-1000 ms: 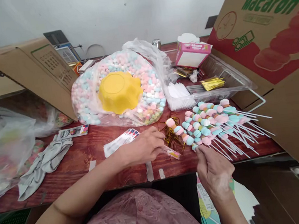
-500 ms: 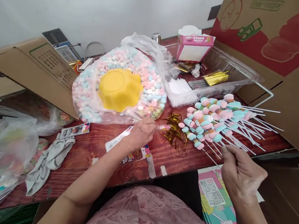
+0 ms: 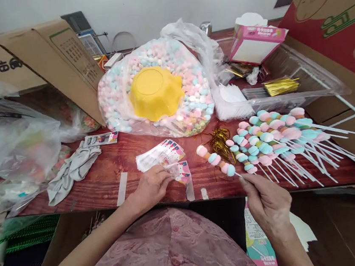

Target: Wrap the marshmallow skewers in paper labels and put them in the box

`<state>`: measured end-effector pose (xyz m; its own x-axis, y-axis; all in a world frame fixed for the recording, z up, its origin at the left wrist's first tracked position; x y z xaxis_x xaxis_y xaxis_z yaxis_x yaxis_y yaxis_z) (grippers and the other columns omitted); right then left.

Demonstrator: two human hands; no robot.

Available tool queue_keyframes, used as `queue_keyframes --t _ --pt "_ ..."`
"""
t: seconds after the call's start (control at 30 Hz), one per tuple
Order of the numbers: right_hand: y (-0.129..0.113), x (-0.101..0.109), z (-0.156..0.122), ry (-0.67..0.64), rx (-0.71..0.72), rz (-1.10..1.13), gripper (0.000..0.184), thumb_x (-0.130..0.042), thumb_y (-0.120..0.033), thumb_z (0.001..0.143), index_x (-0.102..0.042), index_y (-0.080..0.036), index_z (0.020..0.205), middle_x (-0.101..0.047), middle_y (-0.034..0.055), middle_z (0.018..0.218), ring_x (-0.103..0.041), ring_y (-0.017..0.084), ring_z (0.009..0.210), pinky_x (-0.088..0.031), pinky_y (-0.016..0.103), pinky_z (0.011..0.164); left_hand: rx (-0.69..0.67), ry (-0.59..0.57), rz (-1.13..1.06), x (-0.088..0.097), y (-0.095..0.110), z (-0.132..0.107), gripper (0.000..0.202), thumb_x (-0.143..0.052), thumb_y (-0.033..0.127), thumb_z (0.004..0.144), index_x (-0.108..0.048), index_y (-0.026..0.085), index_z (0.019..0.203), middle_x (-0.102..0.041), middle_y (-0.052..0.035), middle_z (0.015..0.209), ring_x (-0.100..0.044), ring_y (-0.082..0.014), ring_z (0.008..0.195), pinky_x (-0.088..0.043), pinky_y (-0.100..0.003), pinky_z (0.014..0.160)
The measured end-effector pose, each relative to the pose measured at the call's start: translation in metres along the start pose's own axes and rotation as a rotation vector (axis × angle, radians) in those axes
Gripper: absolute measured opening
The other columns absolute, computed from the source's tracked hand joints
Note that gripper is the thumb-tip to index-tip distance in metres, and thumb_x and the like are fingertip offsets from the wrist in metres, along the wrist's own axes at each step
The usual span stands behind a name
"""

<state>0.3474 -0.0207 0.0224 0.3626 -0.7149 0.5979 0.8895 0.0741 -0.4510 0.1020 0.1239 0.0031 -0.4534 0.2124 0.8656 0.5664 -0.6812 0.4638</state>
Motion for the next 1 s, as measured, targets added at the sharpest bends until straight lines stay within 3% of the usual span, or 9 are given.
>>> queue_keyframes --t 0.1,0.2,0.3,0.47,0.53,0.67,0.77,0.93,1.0 --pt "-0.018 -0.018 0.006 -0.158 0.095 0.084 0.009 -0.067 -0.02 0.084 -0.07 -0.022 0.092 -0.074 0.0003 0.081 -0.07 0.015 0.067 -0.054 0.024 0.067 0.273 0.075 -0.43 -0.015 -0.043 -0.01 0.013 -0.064 0.02 0.083 -0.066 0.015 0.071 -0.065 -0.0016 0.07 -0.057 -0.0125 0.065 -0.043 -0.024 0.063" --pt "-0.019 -0.022 0.007 -0.232 0.072 0.145 0.009 -0.066 -0.023 0.086 -0.07 -0.023 0.093 -0.074 -0.0009 0.082 -0.07 0.014 0.066 -0.055 0.023 0.065 0.39 0.092 -0.564 -0.019 -0.06 -0.012 0.011 -0.068 0.023 0.079 -0.068 0.014 0.072 -0.066 -0.0006 0.068 -0.056 -0.012 0.062 -0.043 -0.023 0.061" --pt "-0.024 -0.017 0.008 -0.249 0.136 0.086 0.008 -0.065 -0.022 0.086 -0.069 -0.023 0.093 -0.073 -0.0008 0.082 -0.07 0.015 0.069 -0.055 0.024 0.068 0.223 0.046 -0.378 -0.002 -0.04 -0.009 0.01 -0.065 0.02 0.081 -0.07 0.015 0.074 -0.07 -0.0052 0.08 -0.06 -0.0165 0.075 -0.047 -0.029 0.071" --pt "-0.041 -0.013 0.004 -0.264 0.37 -0.134 0.011 -0.064 -0.017 0.086 -0.068 -0.019 0.096 -0.072 0.0028 0.08 -0.068 0.016 0.071 -0.052 0.029 0.073 -0.323 0.047 -0.128 0.038 0.034 -0.001 0.016 -0.057 0.014 0.087 -0.073 0.017 0.085 -0.056 -0.0109 0.139 -0.053 -0.0259 0.114 -0.045 -0.043 0.097" --pt "-0.047 -0.015 0.003 -0.286 0.418 -0.174 0.013 -0.062 -0.016 0.087 -0.067 -0.019 0.098 -0.071 0.0028 0.078 -0.067 0.015 0.07 -0.051 0.029 0.072 -0.419 0.014 -0.237 0.042 0.05 0.008 0.017 -0.055 0.014 0.088 -0.072 0.016 0.088 -0.057 -0.013 0.137 -0.057 -0.0234 0.112 -0.046 -0.04 0.097" --pt "-0.056 -0.006 0.003 -0.242 0.458 -0.157 0.015 -0.064 -0.012 0.085 -0.067 -0.02 0.097 -0.07 0.0014 0.075 -0.065 0.014 0.066 -0.05 0.028 0.069 -0.322 -0.008 -0.552 0.034 0.048 0.034 0.017 -0.056 0.017 0.09 -0.069 0.014 0.08 -0.071 -0.0105 0.092 -0.065 -0.0154 0.084 -0.051 -0.028 0.08" --pt "-0.045 0.002 0.005 -0.195 0.342 -0.127 0.011 -0.066 -0.016 0.084 -0.07 -0.021 0.093 -0.071 0.001 0.076 -0.067 0.015 0.067 -0.052 0.027 0.071 -0.272 -0.063 -0.636 0.018 0.044 0.041 0.017 -0.056 0.015 0.087 -0.067 0.015 0.074 -0.068 -0.0048 0.076 -0.062 -0.0127 0.073 -0.049 -0.024 0.072" --pt "0.025 0.029 0.0 0.128 -0.291 -0.06 0.017 -0.071 -0.03 0.081 -0.074 -0.016 0.09 -0.07 0.0031 0.068 -0.066 0.017 0.059 -0.052 0.025 0.06 -0.2 -0.103 -0.401 -0.01 0.03 0.045 0.021 -0.052 0.01 0.084 -0.063 0.014 0.067 -0.062 -0.0034 0.069 -0.055 -0.0122 0.066 -0.044 -0.025 0.066" --pt "0.045 0.034 -0.007 0.212 -0.435 -0.025 0.025 -0.072 -0.034 0.08 -0.074 -0.013 0.093 -0.068 0.0042 0.066 -0.065 0.018 0.057 -0.052 0.027 0.059 -0.173 -0.096 -0.314 -0.016 0.025 0.047 0.02 -0.051 0.009 0.083 -0.063 0.013 0.067 -0.06 -0.0033 0.068 -0.054 -0.0125 0.065 -0.043 -0.026 0.065"
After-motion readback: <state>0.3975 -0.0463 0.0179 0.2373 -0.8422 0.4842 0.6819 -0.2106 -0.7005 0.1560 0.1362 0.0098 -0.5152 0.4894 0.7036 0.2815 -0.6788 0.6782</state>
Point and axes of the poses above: each hand's wrist, its own z-axis towards the middle knuckle, its own x-axis out of the back of the hand, y = z × x, the point moved 9 cm from there along z, towards the middle knuckle
